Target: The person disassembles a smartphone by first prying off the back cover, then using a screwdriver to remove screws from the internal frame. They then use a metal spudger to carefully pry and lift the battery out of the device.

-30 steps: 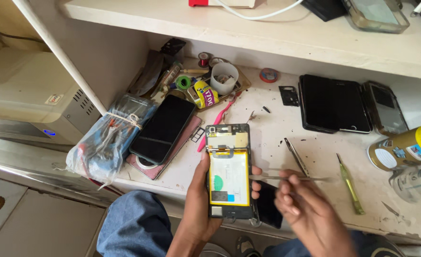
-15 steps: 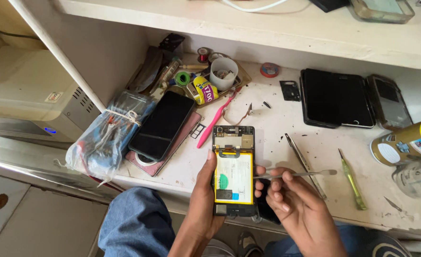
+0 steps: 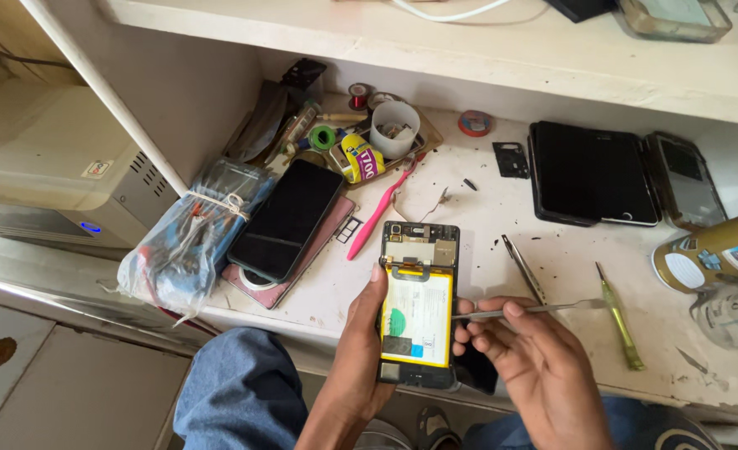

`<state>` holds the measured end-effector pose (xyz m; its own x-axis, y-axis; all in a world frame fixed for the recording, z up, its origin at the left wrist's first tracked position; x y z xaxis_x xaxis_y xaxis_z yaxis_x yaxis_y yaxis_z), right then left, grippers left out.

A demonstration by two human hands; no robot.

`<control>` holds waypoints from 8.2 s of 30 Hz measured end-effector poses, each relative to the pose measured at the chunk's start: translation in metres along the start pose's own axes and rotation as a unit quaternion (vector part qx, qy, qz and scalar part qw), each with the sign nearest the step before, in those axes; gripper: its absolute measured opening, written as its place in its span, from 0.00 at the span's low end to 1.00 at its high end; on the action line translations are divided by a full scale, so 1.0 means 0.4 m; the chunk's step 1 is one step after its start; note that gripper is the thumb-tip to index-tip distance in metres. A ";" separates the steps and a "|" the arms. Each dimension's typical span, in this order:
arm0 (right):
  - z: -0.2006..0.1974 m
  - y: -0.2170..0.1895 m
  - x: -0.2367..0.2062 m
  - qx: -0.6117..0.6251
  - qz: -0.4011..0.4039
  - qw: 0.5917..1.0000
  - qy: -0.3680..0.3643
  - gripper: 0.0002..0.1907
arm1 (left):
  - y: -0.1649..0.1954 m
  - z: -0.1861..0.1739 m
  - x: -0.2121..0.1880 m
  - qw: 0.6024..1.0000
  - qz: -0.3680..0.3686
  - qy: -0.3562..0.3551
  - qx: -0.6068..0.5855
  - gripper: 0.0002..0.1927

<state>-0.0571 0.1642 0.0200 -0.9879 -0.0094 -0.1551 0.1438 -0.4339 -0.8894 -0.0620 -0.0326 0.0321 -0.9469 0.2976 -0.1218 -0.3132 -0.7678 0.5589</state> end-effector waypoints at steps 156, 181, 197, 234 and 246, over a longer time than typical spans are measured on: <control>-0.013 -0.007 -0.042 -0.049 -0.074 0.996 0.026 0.17 | -0.044 -0.014 -0.018 0.999 0.039 -0.002 -0.023 0.27; 0.005 -0.045 -0.055 -0.081 -0.030 0.995 0.042 0.17 | -0.058 0.010 -0.033 0.998 -0.029 0.041 0.032 0.29; -0.029 -0.018 -0.031 -0.039 0.040 0.998 0.030 0.18 | -0.076 0.027 -0.023 0.996 -0.064 -0.064 0.009 0.43; -0.078 0.060 0.008 0.198 0.093 0.961 -0.169 0.18 | -0.074 0.023 -0.023 0.995 -0.082 0.006 -0.048 0.38; -0.131 -0.049 -0.011 0.112 -0.034 0.993 0.010 0.19 | -0.066 0.028 -0.019 0.984 -0.061 -0.112 -0.127 0.49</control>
<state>-0.0525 0.2199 0.0156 -0.9932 0.0443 -0.1077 0.0569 -0.6221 -0.7809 -0.0457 -0.0083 0.0275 -0.8707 0.4911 0.0243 -0.4578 -0.8276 0.3247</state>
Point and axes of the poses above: each hand's wrist, its own x-axis towards the middle knuckle, its own z-axis out of the palm, y = z × x, the point moved 2 cm from there along x, towards the middle knuckle, and after that the axes turned 2 degrees about -x, right-handed, at the moved point
